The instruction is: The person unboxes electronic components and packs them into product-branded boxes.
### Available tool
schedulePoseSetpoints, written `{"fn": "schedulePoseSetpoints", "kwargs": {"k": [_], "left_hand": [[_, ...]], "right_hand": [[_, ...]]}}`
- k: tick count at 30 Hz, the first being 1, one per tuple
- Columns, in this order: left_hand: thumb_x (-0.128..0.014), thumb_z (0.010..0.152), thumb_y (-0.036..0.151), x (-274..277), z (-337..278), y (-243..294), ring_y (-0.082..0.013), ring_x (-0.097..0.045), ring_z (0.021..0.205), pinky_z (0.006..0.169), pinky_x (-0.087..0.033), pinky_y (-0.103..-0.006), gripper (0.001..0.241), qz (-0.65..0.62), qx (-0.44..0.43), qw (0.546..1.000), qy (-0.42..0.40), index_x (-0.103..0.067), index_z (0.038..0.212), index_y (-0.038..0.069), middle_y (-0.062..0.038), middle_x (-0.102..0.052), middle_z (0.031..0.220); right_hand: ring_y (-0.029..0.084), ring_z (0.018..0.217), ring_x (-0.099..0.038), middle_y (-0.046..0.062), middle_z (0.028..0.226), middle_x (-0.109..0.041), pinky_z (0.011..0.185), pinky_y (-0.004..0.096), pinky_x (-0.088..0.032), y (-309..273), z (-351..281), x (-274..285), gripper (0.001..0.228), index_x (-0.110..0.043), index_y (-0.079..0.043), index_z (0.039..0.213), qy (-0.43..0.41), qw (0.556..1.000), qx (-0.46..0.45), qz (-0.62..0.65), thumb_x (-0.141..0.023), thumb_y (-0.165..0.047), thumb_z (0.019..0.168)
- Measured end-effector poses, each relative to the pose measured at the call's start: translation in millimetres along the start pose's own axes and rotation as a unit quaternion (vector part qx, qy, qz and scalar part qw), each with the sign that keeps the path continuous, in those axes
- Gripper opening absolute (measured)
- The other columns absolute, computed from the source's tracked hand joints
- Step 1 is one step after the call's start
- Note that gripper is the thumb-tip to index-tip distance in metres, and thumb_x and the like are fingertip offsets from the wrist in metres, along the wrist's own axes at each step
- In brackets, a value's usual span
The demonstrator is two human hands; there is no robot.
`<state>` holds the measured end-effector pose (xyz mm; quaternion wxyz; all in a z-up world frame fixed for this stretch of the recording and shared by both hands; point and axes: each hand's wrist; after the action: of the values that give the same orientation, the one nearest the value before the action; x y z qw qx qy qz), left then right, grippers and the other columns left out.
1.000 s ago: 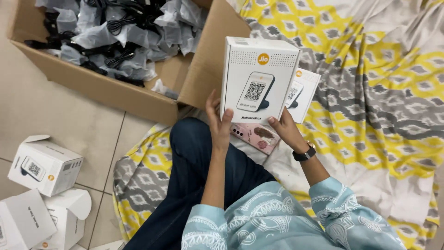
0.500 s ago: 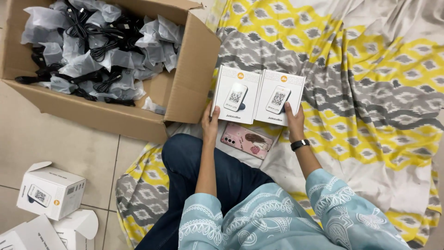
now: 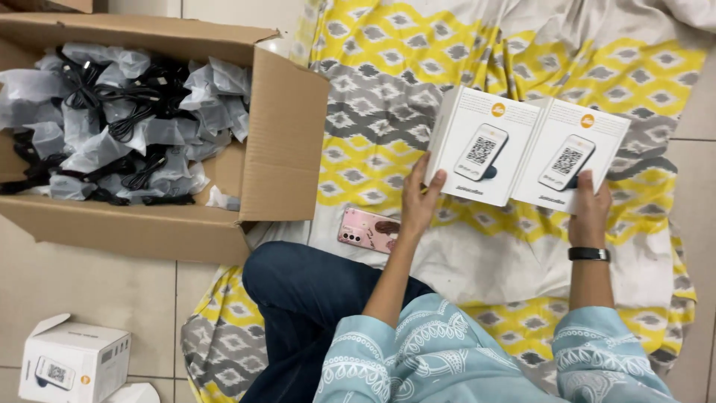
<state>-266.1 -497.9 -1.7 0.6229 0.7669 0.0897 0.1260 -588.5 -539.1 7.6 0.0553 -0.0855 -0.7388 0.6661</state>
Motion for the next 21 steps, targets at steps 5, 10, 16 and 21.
{"fn": "schedulePoseSetpoints", "kwargs": {"k": [5, 10, 16, 21], "left_hand": [[-0.054, 0.098, 0.063, -86, -16, -66, -0.0380, -0.044, 0.148, 0.118, -0.038, -0.0441, 0.090, -0.101, 0.016, 0.989, -0.104, -0.038, 0.156, -0.004, -0.027, -0.044, 0.159], [-0.076, 0.093, 0.053, -134, -49, -130, -0.0514, -0.020, 0.150, 0.119, -0.028, -0.0504, 0.114, 0.126, 0.090, 0.979, -0.135, -0.008, 0.161, -0.010, -0.038, -0.022, 0.163], [-0.072, 0.090, 0.038, -137, -47, -120, -0.0352, -0.039, 0.147, 0.115, -0.041, -0.0410, 0.114, -0.116, 0.051, 0.983, -0.132, 0.006, 0.160, -0.009, -0.029, -0.030, 0.161], [-0.069, 0.096, 0.022, -146, -34, -131, -0.0303, -0.047, 0.140, 0.113, -0.041, -0.0354, 0.113, -0.159, 0.084, 0.967, -0.183, 0.020, 0.159, -0.008, -0.026, -0.040, 0.154]], "right_hand": [[0.016, 0.111, -0.060, 0.007, 0.128, -0.064, 0.095, 0.031, -0.048, 25, 17, 97, 0.050, -0.056, 0.000, 0.140, 0.022, 0.994, -0.075, -0.081, -0.065, -0.039, 0.109], [0.047, 0.149, -0.032, 0.028, 0.160, -0.037, 0.120, 0.060, -0.025, 71, 18, 91, 0.078, -0.040, -0.004, 0.160, 0.027, 0.839, 0.076, -0.538, -0.064, -0.053, 0.105], [0.045, 0.163, 0.002, 0.018, 0.178, -0.007, 0.117, 0.079, 0.006, 76, 3, 35, 0.105, -0.022, -0.021, 0.170, -0.043, 0.788, 0.101, -0.606, -0.059, -0.073, 0.087], [0.043, 0.160, 0.009, 0.015, 0.176, 0.000, 0.112, 0.080, 0.011, 65, 1, 41, 0.124, -0.018, -0.021, 0.168, -0.091, 0.785, 0.088, -0.607, -0.064, -0.080, 0.069]]}}
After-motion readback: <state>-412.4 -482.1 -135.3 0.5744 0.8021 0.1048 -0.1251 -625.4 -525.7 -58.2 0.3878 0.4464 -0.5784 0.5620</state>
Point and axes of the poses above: each hand's wrist, its own z-axis towards the middle knuckle, its own x-axis out of the back of the hand, y = z × x
